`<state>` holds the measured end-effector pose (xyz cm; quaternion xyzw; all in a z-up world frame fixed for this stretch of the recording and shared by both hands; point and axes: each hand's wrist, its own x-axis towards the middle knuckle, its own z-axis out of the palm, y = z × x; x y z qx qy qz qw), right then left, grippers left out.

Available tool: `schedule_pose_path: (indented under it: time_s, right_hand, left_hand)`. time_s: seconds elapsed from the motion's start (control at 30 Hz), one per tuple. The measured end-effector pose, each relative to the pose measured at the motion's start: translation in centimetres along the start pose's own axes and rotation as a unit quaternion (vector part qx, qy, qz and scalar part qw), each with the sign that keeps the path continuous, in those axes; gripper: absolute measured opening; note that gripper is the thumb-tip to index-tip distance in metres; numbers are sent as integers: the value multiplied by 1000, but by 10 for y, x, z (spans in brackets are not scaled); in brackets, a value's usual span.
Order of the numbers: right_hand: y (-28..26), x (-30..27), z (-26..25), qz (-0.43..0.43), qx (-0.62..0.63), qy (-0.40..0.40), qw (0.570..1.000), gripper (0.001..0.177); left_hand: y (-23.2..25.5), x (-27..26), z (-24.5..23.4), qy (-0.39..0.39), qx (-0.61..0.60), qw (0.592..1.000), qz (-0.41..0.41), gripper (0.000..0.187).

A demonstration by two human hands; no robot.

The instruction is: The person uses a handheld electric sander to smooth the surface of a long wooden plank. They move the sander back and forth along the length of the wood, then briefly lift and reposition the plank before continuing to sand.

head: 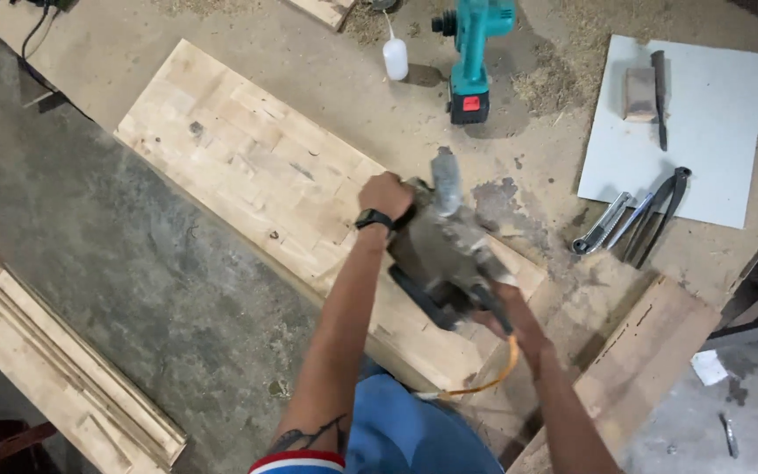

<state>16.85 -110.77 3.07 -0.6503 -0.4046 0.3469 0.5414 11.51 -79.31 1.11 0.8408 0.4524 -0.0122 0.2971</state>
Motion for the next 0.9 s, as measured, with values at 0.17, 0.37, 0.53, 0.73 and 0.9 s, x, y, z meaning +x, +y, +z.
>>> schedule_pose_path:
  time_s: [0.17, 0.37, 0.53, 0.73, 0.9]
  right_hand:
    - [-10, 22, 61, 47, 40, 18, 998, 9]
    - [12, 47, 139, 155, 55, -5, 986, 38]
    - [63, 62, 220, 189, 138, 22, 972, 46]
    - [23, 83, 253, 229, -135, -137, 954, 59]
    - [9, 62, 252, 184, -96, -156, 966, 49]
  left_hand:
    - [-50, 3, -41, 30, 12, 999, -27, 31]
    - [-113, 3, -93, 49, 16, 997, -51, 26]
    - [-175, 8, -127, 58, 56, 995, -67, 28]
    - [-231, -6, -151, 82, 55, 988, -119, 29]
    - [-245, -22, -135, 91, 77, 985, -126, 33]
